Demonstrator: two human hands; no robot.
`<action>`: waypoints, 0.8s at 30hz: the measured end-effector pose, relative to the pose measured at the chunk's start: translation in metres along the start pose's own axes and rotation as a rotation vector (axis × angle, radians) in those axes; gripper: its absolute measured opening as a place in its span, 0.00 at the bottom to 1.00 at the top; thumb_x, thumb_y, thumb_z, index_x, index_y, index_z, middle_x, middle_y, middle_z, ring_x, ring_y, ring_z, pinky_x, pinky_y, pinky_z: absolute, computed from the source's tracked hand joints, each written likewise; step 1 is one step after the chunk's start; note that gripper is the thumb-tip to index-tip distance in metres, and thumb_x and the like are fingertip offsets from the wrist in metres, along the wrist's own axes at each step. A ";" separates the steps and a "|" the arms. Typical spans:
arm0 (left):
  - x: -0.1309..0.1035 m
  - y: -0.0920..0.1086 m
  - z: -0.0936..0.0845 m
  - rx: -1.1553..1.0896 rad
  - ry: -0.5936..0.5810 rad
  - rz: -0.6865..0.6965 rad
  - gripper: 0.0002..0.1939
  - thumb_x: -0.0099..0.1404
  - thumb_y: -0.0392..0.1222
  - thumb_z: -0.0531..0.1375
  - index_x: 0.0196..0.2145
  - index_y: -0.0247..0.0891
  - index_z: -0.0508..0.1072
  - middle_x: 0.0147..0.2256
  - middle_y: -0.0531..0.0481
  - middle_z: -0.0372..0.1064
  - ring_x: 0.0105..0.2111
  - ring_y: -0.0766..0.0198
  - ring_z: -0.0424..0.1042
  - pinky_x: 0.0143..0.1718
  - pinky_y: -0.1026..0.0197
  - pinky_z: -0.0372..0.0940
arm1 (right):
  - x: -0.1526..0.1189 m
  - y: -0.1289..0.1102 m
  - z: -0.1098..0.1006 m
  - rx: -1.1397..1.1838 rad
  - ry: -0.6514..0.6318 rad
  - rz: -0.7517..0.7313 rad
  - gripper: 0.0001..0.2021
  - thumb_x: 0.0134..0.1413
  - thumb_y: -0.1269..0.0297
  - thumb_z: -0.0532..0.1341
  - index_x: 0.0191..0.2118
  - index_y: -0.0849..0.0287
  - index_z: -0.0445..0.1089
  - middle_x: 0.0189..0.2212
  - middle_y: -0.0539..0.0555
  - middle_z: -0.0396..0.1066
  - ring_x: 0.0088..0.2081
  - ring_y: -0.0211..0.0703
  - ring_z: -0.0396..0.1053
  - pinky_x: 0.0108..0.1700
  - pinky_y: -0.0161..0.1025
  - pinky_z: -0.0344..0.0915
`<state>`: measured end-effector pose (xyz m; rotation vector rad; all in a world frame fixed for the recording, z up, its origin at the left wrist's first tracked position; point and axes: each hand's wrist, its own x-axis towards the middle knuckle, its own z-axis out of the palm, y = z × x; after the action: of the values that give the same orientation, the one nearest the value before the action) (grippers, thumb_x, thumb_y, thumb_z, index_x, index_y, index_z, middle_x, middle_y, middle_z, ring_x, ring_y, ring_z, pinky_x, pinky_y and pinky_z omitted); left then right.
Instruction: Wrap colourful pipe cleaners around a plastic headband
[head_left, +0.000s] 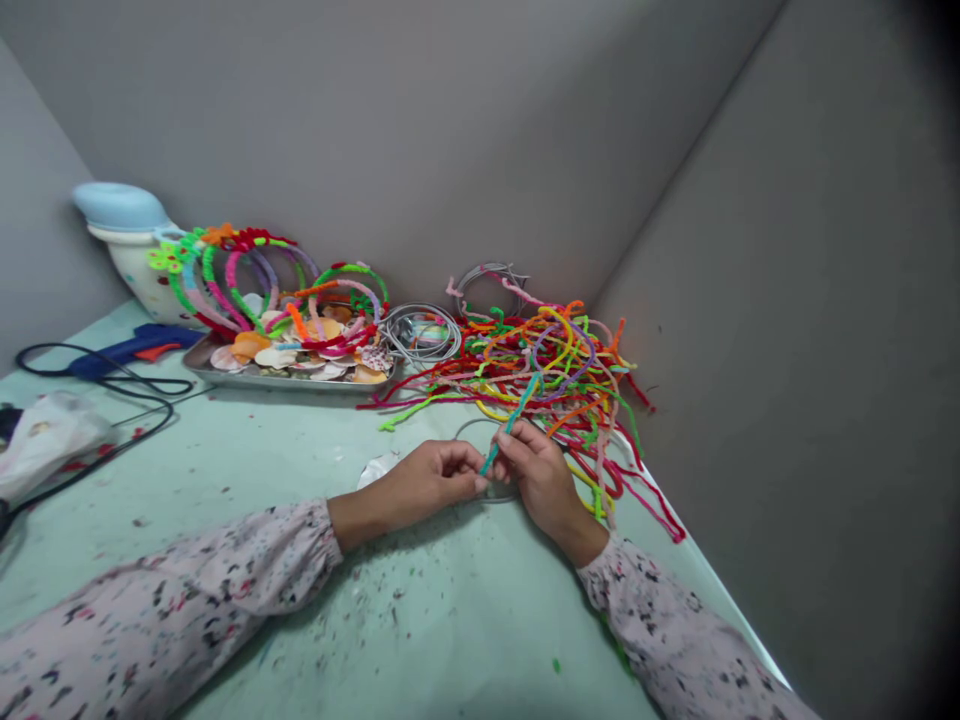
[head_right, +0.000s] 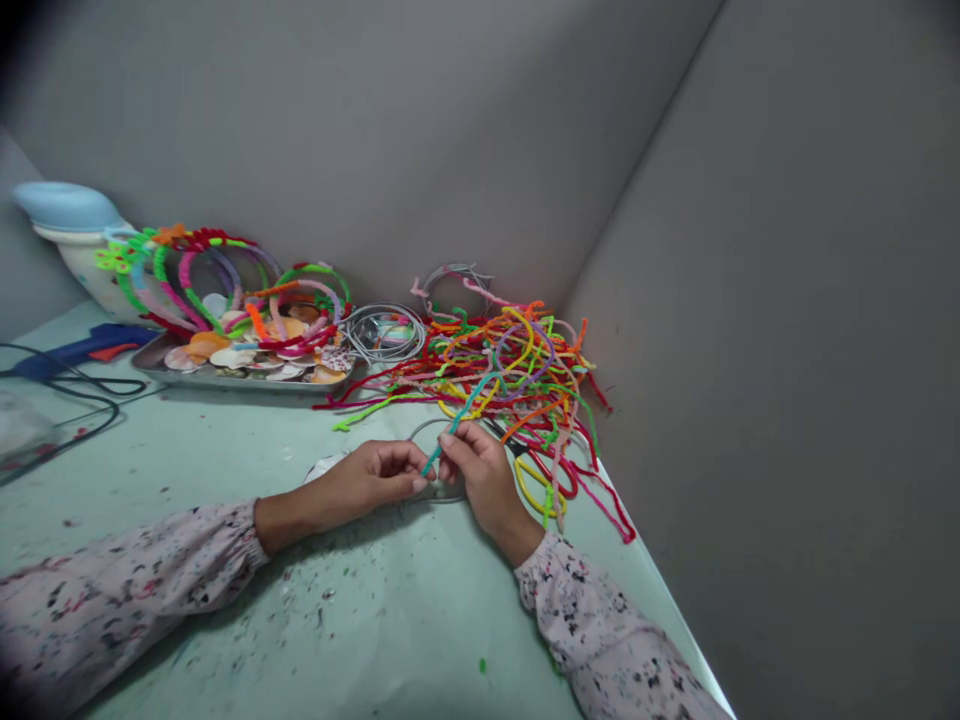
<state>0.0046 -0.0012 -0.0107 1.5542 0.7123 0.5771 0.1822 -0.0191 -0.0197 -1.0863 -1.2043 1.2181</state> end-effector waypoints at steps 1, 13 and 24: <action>0.000 -0.001 0.000 0.001 -0.004 -0.002 0.10 0.59 0.44 0.59 0.35 0.34 0.69 0.23 0.58 0.56 0.23 0.73 0.53 0.24 0.68 0.49 | 0.000 0.000 0.000 0.007 0.010 -0.004 0.10 0.54 0.56 0.61 0.29 0.57 0.66 0.18 0.46 0.65 0.22 0.36 0.62 0.28 0.34 0.59; -0.003 0.007 0.004 0.235 0.077 0.085 0.07 0.62 0.42 0.55 0.33 0.35 0.65 0.23 0.58 0.56 0.24 0.71 0.53 0.25 0.67 0.51 | 0.000 -0.009 0.004 0.235 0.058 0.063 0.12 0.51 0.57 0.64 0.26 0.58 0.63 0.17 0.45 0.63 0.19 0.32 0.58 0.22 0.30 0.52; -0.003 0.008 0.003 0.415 0.174 0.129 0.05 0.62 0.40 0.54 0.33 0.36 0.67 0.25 0.56 0.59 0.25 0.70 0.56 0.26 0.67 0.52 | -0.001 -0.009 0.005 0.296 0.079 0.070 0.11 0.52 0.59 0.64 0.27 0.58 0.63 0.18 0.45 0.64 0.19 0.31 0.58 0.22 0.30 0.52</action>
<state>0.0058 -0.0062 -0.0026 1.9614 0.9096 0.6980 0.1782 -0.0204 -0.0101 -0.9517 -0.8984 1.3454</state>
